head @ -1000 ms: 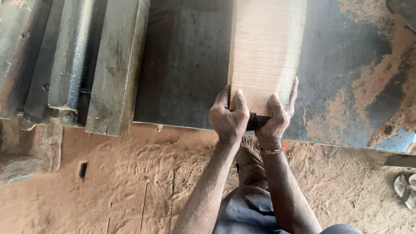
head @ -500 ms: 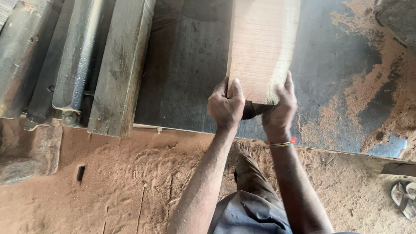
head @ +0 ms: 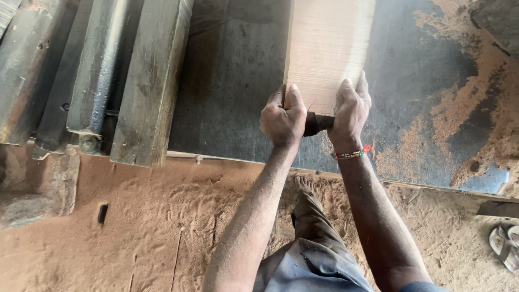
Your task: The person manipulates and checks various pieces of wood by hand on a workshop surface, turning them over and moving them to different positions.
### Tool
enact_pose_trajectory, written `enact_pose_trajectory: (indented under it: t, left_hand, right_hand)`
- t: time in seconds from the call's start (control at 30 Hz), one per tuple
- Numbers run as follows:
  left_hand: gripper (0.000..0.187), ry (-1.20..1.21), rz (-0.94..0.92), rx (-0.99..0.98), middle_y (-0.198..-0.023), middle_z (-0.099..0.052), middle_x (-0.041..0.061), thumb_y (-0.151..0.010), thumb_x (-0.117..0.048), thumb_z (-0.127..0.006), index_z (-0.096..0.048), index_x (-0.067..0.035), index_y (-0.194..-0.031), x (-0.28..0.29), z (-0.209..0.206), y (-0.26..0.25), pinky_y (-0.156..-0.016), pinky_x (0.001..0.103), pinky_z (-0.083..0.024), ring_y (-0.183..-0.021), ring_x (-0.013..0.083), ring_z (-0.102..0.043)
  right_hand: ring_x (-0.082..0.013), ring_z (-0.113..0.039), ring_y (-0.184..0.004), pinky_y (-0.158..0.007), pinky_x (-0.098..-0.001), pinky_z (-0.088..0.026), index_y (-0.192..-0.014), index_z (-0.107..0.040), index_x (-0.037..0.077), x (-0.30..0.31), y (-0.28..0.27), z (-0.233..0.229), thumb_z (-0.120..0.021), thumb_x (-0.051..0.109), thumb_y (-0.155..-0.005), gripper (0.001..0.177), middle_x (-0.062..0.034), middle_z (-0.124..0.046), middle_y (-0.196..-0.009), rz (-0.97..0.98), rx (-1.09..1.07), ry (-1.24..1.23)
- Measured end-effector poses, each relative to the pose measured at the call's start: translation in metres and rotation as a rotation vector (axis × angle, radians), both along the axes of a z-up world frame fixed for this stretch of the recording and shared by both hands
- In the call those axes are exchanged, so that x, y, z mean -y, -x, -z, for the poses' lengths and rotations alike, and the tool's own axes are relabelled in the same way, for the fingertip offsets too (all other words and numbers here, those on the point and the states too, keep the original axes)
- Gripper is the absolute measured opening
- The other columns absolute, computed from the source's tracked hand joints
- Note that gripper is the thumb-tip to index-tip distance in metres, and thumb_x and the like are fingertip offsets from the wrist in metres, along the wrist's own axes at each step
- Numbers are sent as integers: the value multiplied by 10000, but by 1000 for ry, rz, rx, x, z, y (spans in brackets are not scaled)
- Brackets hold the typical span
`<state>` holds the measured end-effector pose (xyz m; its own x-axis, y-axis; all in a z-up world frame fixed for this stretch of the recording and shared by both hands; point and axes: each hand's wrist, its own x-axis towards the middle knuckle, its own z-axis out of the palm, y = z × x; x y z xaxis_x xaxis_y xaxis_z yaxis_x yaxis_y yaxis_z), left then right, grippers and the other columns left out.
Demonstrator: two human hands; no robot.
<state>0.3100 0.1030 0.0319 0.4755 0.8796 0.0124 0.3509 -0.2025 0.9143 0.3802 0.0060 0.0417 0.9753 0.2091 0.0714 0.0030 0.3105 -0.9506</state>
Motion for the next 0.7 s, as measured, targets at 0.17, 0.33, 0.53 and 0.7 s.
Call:
enact_pose_trajectory:
  t: [0.17,0.33,0.53,0.7]
  left_hand:
    - [478,38,10,26,-933,-802,95,-957,-406,-558,-746,-33,-1190,-3,6,-8,-749,371,-669,-831,191,-799]
    - [478,18,10,35,-931,-797,98,-955,-404,-565,-744,-22,-1179,-7,10,-19,-753,371,-665,-834,197,-794]
    - [467,-27,-7,38,-929,-796,76,-962,-435,-559,-769,-58,-1140,-14,15,-37,-772,383,-654,-831,194,-790]
    - [451,-78,-46,54,-925,-800,56,-968,-462,-556,-798,-100,-1082,-21,19,-54,-780,414,-634,-838,200,-779]
  right_hand:
    - [-110,-623,-932,-836,-254,-600,-1455,-464,-73,-4,-8,3,-474,63,-985,489,-119,-633,-1119,67,-45,79]
    - [-117,-576,-904,-811,-257,-552,-1479,-466,-83,-7,-14,2,-478,70,-988,514,-127,-620,-1108,38,-28,34]
    - [-165,-648,-1040,-936,-309,-583,-1439,-476,-74,-18,-30,-6,-474,84,-956,509,-152,-654,-1180,35,-7,38]
    - [-148,-601,-951,-848,-296,-541,-1388,-532,-74,-23,-45,-6,-467,72,-943,473,-108,-645,-1088,30,25,75]
